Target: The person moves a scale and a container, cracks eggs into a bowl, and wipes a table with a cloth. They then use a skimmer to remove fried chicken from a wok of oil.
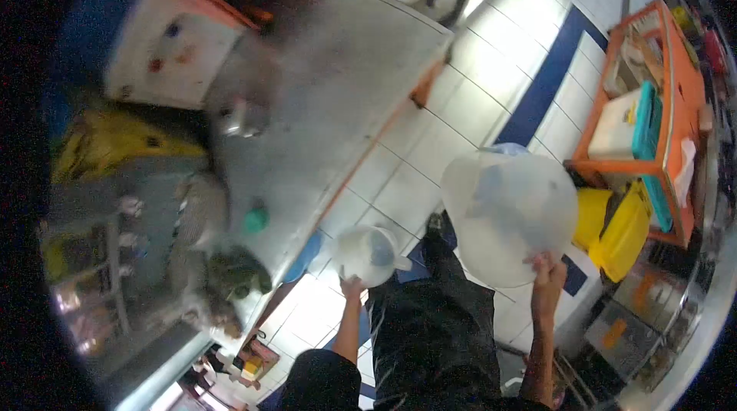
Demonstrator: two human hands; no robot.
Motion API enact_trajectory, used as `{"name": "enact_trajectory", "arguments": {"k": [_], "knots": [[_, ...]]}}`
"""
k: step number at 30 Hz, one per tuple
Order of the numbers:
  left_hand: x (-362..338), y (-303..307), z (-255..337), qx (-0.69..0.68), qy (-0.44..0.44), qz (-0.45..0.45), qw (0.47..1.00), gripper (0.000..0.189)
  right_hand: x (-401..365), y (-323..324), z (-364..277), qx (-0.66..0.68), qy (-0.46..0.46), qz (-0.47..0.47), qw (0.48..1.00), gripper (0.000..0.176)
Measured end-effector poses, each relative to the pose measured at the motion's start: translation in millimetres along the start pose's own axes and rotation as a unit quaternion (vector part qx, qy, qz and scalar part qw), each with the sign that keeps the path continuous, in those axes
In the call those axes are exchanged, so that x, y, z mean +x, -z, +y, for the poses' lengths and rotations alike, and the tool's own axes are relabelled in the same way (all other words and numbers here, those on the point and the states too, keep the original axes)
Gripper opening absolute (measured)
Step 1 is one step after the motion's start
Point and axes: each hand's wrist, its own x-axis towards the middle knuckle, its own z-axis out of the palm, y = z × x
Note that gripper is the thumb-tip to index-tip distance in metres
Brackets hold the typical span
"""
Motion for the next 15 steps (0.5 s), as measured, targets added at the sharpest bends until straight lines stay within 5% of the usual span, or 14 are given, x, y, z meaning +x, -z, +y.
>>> {"name": "enact_trajectory", "arguments": {"k": [2,4,6,8,9,10,11,15], "knots": [[70.9,-6.6,-50.4,0.080,0.010,0.042,0.996,0.080,-7.5,-25.9,56.6,-0.037,-0.044,-0.094,0.994,0.024],[96.4,-21.4,-25.8,-0.052,0.058,0.043,0.996,0.083,-11.9,-78.8,110.6,-0.092,-0.124,-0.140,0.978,0.026],[196.5,-5.9,-106.9,0.070,-0.015,0.040,0.997,0.083,-13.0,-152.6,168.6,-0.104,-0.182,-0.189,0.959,0.029],[230.8,2.1,-108.3,-0.045,0.031,0.020,0.998,0.082,-23.4,-235.8,252.9,-0.136,-0.093,-0.210,0.964,0.030],[256.8,8.2,-108.6,0.095,0.052,0.036,0.993,0.087,-29.8,-285.0,283.0,-0.132,-0.090,-0.194,0.968,0.033],[301.0,28.8,-147.6,0.028,0.057,0.037,0.997,0.089,-34.1,-327.9,303.4,-0.013,-0.136,-0.215,0.967,0.036],[319.6,42.9,-157.0,0.036,0.009,0.031,0.999,0.088,-33.3,-361.4,306.6,-0.095,-0.196,-0.274,0.937,0.038],[405.3,88.3,-192.5,0.043,-0.028,-0.025,0.998,0.085,-80.9,-510.2,373.3,-0.070,-0.155,-0.251,0.953,0.039]]}}
